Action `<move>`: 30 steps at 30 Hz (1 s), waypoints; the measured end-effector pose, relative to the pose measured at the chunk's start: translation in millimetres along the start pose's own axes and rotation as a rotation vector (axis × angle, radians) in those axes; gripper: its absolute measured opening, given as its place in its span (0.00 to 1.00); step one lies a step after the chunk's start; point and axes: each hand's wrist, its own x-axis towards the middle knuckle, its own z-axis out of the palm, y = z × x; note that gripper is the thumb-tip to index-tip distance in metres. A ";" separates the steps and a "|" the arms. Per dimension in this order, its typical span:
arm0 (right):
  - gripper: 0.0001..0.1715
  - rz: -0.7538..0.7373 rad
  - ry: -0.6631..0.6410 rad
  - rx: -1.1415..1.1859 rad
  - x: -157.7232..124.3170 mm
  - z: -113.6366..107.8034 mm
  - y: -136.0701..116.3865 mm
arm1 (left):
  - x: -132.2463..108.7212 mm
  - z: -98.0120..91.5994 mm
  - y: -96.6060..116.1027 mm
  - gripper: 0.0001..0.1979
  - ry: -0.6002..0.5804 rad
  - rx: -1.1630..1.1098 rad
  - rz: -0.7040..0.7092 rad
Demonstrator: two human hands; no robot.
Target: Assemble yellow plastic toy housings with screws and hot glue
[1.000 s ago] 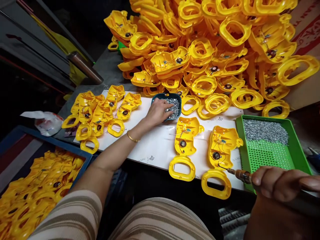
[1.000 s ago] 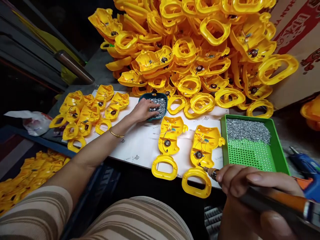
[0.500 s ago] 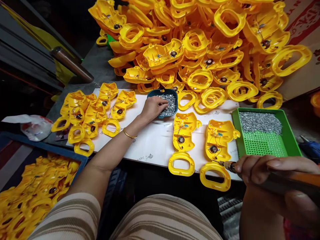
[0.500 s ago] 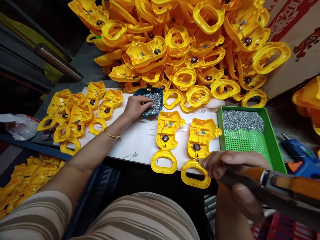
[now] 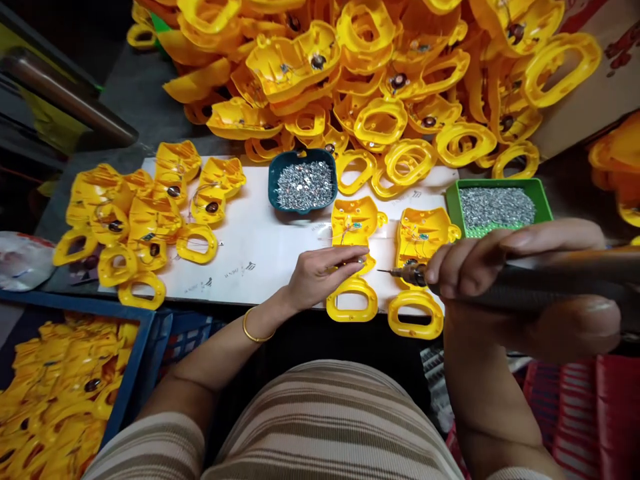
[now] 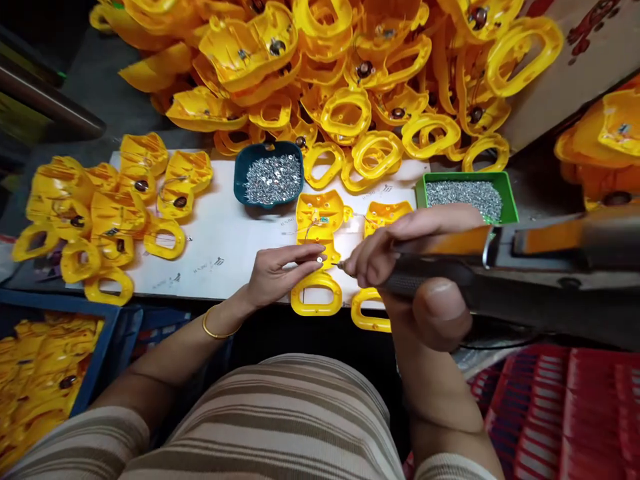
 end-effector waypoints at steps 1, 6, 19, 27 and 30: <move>0.13 -0.030 -0.011 0.018 -0.8 2.2 1.0 | -4.5 4.9 2.1 0.13 -0.002 -0.009 0.009; 0.17 -0.085 -0.041 0.047 -8.9 3.0 6.4 | -14.1 12.5 -1.0 0.16 -0.029 -0.033 0.004; 0.20 0.009 0.026 0.007 -15.8 4.6 13.3 | -15.1 10.6 3.7 0.16 -0.119 -0.049 -0.073; 0.20 0.025 -0.026 0.034 -13.3 5.5 15.1 | -14.7 11.0 2.7 0.16 -0.134 0.017 0.029; 0.21 0.024 -0.027 0.059 -12.8 5.4 15.8 | -11.6 9.5 3.4 0.17 -0.175 0.026 0.065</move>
